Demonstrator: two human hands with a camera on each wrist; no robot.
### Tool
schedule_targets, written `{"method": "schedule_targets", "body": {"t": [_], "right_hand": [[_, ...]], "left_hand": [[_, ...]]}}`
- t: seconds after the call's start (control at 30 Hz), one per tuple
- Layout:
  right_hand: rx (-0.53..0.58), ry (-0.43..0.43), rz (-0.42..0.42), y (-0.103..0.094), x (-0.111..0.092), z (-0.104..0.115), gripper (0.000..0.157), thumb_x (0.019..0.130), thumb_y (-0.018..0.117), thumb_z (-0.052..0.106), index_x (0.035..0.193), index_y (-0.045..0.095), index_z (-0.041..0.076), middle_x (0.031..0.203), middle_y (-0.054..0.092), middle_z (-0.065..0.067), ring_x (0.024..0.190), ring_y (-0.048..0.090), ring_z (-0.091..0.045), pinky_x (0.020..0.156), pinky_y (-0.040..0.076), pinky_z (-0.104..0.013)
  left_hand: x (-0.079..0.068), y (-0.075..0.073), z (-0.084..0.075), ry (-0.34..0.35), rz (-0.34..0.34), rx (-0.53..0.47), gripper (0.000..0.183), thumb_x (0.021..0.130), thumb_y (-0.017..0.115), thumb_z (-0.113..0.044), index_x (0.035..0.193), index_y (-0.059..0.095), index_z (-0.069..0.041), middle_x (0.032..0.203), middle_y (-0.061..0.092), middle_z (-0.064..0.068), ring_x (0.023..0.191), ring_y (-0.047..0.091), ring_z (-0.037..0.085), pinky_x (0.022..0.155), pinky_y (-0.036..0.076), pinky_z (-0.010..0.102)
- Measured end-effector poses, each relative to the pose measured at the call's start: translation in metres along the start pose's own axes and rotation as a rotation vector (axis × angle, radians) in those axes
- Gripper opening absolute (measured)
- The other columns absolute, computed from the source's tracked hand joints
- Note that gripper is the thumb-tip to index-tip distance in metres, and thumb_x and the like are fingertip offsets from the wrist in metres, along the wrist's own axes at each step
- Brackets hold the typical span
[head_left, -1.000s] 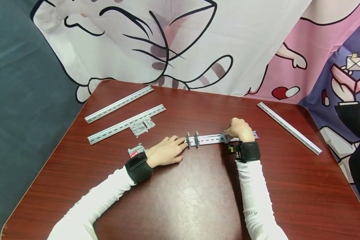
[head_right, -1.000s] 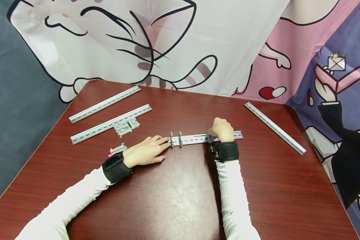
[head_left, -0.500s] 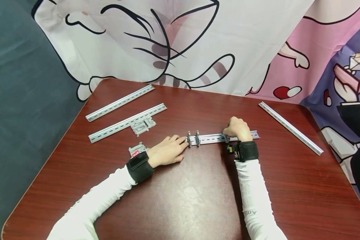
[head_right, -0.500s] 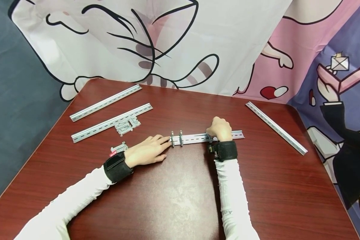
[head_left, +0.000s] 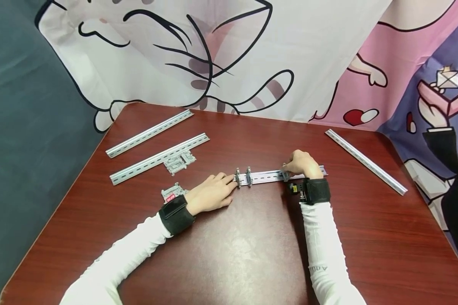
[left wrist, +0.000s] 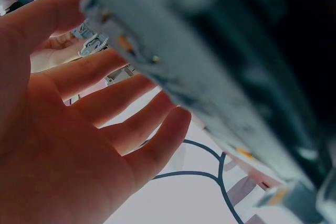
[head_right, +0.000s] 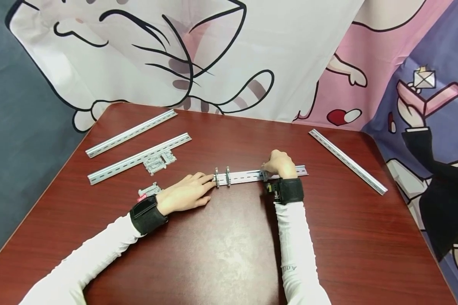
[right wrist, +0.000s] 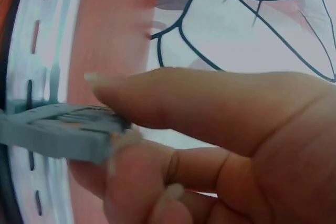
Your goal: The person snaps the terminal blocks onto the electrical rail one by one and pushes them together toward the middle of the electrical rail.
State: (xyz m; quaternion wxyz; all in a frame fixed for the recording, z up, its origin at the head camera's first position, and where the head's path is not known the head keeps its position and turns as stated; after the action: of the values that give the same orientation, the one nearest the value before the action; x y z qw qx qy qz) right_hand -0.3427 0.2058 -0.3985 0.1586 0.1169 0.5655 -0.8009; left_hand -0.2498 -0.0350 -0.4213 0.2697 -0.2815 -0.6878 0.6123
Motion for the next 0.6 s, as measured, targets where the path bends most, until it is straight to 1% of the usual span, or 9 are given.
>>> {"method": "schedule_targets", "body": {"t": [0.1, 0.3, 0.5, 0.6], "right_hand": [[-0.006, 0.007, -0.003, -0.0021, -0.0017, 0.0009, 0.028, 0.084, 0.069, 0.029, 0.073, 0.074, 0.004, 0.054, 0.064, 0.0, 0.068, 0.062, -0.019, 0.062, 0.045, -0.03], [-0.001, 0.025, -0.006, -0.0012, -0.0048, 0.0023, 0.024, 0.083, 0.069, 0.025, 0.075, 0.075, 0.003, 0.054, 0.065, 0.0, 0.066, 0.061, -0.018, 0.06, 0.045, -0.03], [-0.02, -0.007, -0.022, -0.0009, -0.006, 0.0064, 0.021, 0.081, 0.067, 0.022, 0.07, 0.075, 0.006, 0.055, 0.067, 0.0, 0.068, 0.063, -0.017, 0.06, 0.045, -0.03], [-0.023, -0.026, -0.024, -0.001, -0.0056, 0.0086, 0.021, 0.082, 0.066, 0.021, 0.07, 0.075, 0.006, 0.057, 0.068, -0.002, 0.068, 0.064, -0.019, 0.059, 0.044, -0.029]], "left_hand": [[-0.0005, -0.0001, -0.0005, -0.001, -0.009, -0.001, 0.039, 0.093, 0.059, -0.025, 0.126, 0.06, -0.004, 0.137, 0.054, 0.02, 0.118, 0.053, 0.032, 0.088, 0.046, 0.045], [-0.0009, 0.0, -0.002, -0.002, -0.018, 0.005, 0.038, 0.093, 0.059, -0.025, 0.124, 0.06, -0.003, 0.135, 0.055, 0.019, 0.117, 0.054, 0.032, 0.087, 0.047, 0.045], [-0.0006, 0.0014, -0.0029, -0.004, -0.025, 0.024, 0.037, 0.092, 0.06, -0.025, 0.122, 0.06, -0.003, 0.135, 0.056, 0.019, 0.116, 0.055, 0.031, 0.088, 0.047, 0.045], [-0.0004, 0.0015, -0.0031, -0.007, -0.03, 0.023, 0.037, 0.092, 0.061, -0.025, 0.123, 0.06, -0.003, 0.135, 0.056, 0.019, 0.116, 0.055, 0.031, 0.087, 0.047, 0.045]]}}
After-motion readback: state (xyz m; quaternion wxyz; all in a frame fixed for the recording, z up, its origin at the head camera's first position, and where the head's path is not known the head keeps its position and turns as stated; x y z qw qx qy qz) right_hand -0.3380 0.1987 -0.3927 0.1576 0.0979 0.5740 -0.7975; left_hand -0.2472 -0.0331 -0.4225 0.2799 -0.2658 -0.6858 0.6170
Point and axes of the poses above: each hand's wrist, its own x-axis towards the middle knuckle, its own y-axis out of the palm, z = x × y, the point moved 5 cm from there along x, towards the middle knuckle
